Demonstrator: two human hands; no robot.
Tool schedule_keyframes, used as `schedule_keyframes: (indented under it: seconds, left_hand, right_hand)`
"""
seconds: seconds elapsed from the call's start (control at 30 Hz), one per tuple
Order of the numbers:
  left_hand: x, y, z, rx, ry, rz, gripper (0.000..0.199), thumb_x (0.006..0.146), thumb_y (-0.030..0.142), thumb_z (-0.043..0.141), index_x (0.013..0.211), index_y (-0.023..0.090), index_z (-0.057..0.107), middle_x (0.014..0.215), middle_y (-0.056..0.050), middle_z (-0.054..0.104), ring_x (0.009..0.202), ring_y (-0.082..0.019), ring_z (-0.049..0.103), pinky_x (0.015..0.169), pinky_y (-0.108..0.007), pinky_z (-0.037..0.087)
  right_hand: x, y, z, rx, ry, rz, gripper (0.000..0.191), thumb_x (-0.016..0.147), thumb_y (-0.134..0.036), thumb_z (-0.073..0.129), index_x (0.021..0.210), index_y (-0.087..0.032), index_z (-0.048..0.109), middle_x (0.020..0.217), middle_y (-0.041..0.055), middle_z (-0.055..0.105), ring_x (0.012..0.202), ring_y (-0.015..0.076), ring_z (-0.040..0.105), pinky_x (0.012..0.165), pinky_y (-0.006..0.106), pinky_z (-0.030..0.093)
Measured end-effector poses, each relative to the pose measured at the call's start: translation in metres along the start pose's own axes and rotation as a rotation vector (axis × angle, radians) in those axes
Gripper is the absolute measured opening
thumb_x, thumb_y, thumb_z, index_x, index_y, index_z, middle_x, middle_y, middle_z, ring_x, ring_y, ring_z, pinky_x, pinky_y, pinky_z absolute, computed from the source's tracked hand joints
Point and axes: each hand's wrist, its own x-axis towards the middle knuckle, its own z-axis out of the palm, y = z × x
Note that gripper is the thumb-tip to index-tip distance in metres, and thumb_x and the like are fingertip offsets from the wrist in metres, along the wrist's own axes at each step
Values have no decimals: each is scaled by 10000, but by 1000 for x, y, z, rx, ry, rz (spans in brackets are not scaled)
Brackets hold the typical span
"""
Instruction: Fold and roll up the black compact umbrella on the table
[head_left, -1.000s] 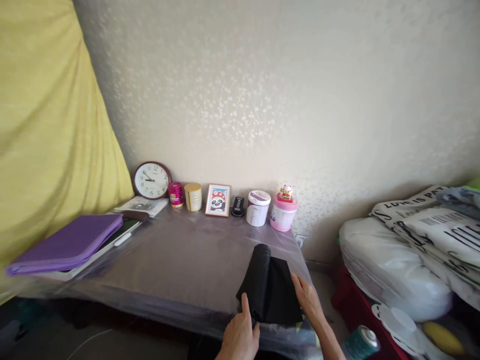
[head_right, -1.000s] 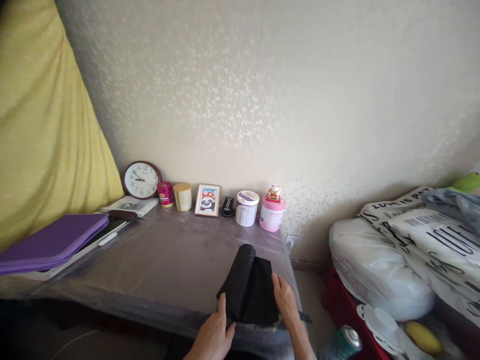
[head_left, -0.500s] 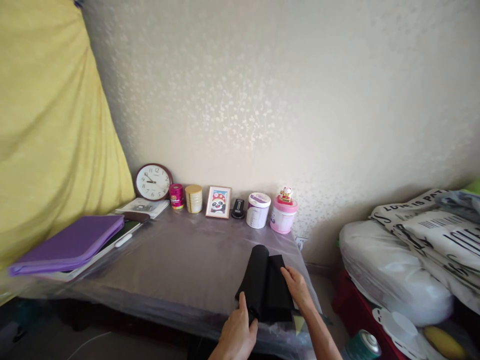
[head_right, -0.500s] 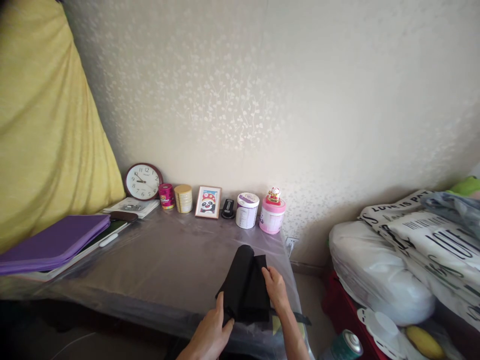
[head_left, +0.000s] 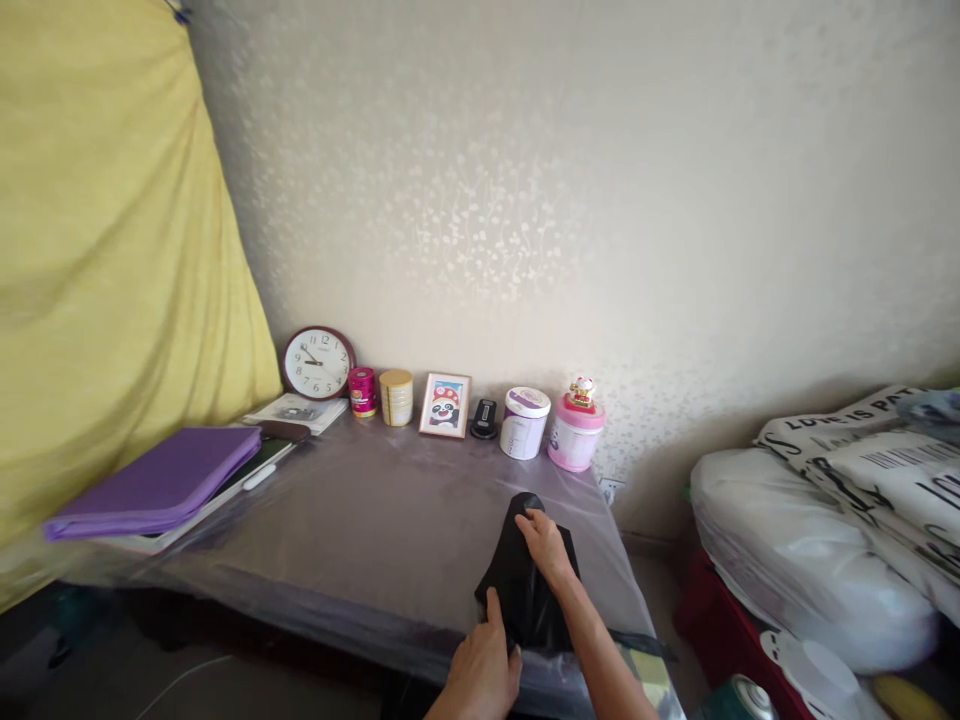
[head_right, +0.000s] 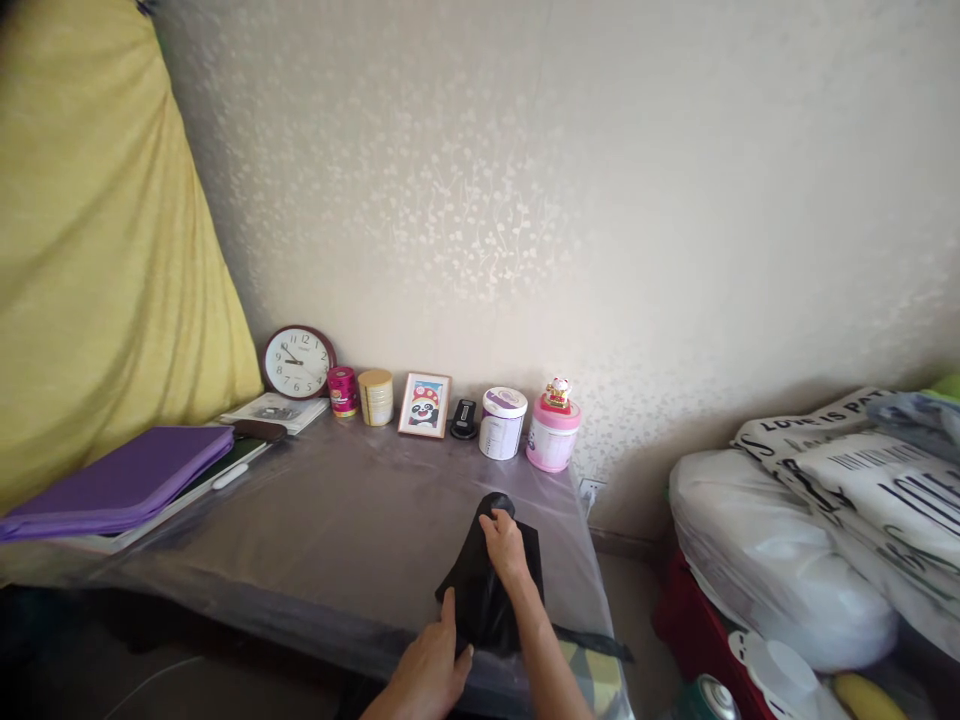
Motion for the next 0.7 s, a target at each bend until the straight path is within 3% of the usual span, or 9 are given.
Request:
schedule_keyframes:
  seconds: [0.17, 0.37, 0.53, 0.7]
  left_hand:
    - [2, -1, 2, 19, 9, -30, 672, 798, 249, 387, 1369, 52, 93, 1030, -178, 589, 967, -271, 560, 820, -356, 405]
    - [0, 2, -1, -1, -12, -49, 671, 798, 267, 395, 1367, 56, 110, 1047, -172, 584, 990, -251, 545, 829, -327, 385]
    - [-6, 1, -6, 11, -5, -28, 666, 810, 317, 375, 1359, 32, 128, 1053, -176, 580, 978, -250, 552, 814, -309, 388]
    - [-15, -3, -12, -32, 63, 15, 700, 808, 374, 371, 1365, 59, 87, 1125, -152, 552, 978, -221, 556, 814, -258, 381]
  right_hand:
    - [-5, -11, 9, -197, -62, -4, 291, 814, -262, 439, 1030, -100, 549, 855, 112, 679, 861, 212, 617, 668, 242, 389]
    - [-14, -20, 6, -254, -183, -80, 229, 844, -239, 372, 987, -157, 530, 677, 18, 682, 591, 129, 621, 586, 207, 376]
    - [-20, -24, 5, -302, -202, -162, 195, 836, -215, 367, 820, -198, 561, 683, -6, 688, 733, 131, 631, 636, 201, 374]
    - [-24, -25, 5, -320, -209, -170, 193, 837, -209, 381, 771, -209, 562, 681, -21, 686, 721, 131, 633, 630, 203, 369]
